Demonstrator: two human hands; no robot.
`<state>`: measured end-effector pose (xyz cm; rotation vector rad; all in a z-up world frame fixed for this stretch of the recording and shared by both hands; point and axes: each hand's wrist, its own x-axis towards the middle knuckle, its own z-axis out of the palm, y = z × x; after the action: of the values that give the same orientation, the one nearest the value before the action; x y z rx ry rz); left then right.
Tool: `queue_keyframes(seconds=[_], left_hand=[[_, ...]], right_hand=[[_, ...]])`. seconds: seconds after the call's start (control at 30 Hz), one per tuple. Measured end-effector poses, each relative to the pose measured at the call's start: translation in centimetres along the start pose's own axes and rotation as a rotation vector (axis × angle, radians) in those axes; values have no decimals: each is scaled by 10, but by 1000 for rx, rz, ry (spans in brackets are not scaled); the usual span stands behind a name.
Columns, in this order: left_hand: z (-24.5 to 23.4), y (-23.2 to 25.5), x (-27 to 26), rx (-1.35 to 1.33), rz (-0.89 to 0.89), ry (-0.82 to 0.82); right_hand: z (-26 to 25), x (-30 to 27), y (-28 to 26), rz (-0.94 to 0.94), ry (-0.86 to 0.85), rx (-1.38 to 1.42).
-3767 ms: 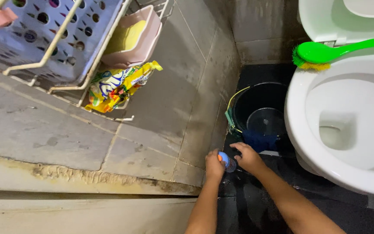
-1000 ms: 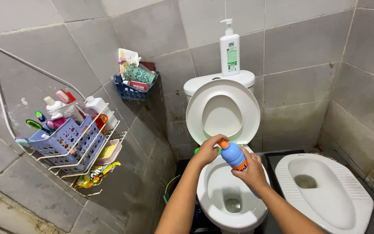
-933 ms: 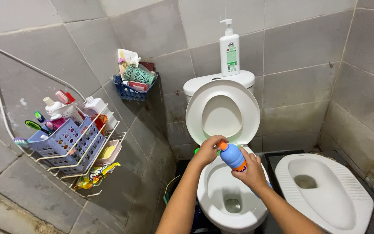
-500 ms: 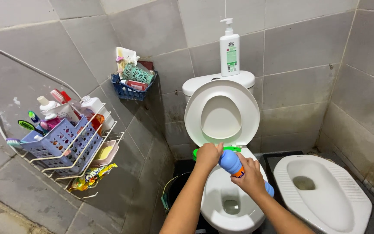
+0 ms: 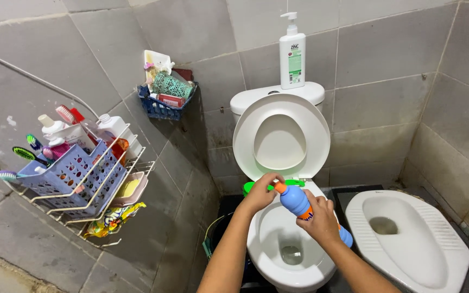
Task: The person applies blue toilet cleaner into the bowl, scrubs the interior with a green brush, and then rinses the bowl by pouring water from a blue scoop taken from a nearby basin. The seat, lid, and exterior are not wiped in this clip.
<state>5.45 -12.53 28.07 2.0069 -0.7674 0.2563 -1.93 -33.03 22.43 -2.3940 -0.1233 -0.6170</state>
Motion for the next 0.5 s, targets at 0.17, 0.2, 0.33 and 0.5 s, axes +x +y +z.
queue_keyframes(seconds=[0.17,0.2,0.33,0.5], left_hand=[[6,-5,-3,87,-80,1],[8,-8,-3,92,-83,28],[20,-20,-11,194,-273,99],[26,-42,-21,382,-500,215]], right_hand=[[3,-6,-4,69,-80,6],[3,-8,-6,95,-87,16],[12,-13,-8,113,-118,22],[18,-24,-8,99,-166,33]])
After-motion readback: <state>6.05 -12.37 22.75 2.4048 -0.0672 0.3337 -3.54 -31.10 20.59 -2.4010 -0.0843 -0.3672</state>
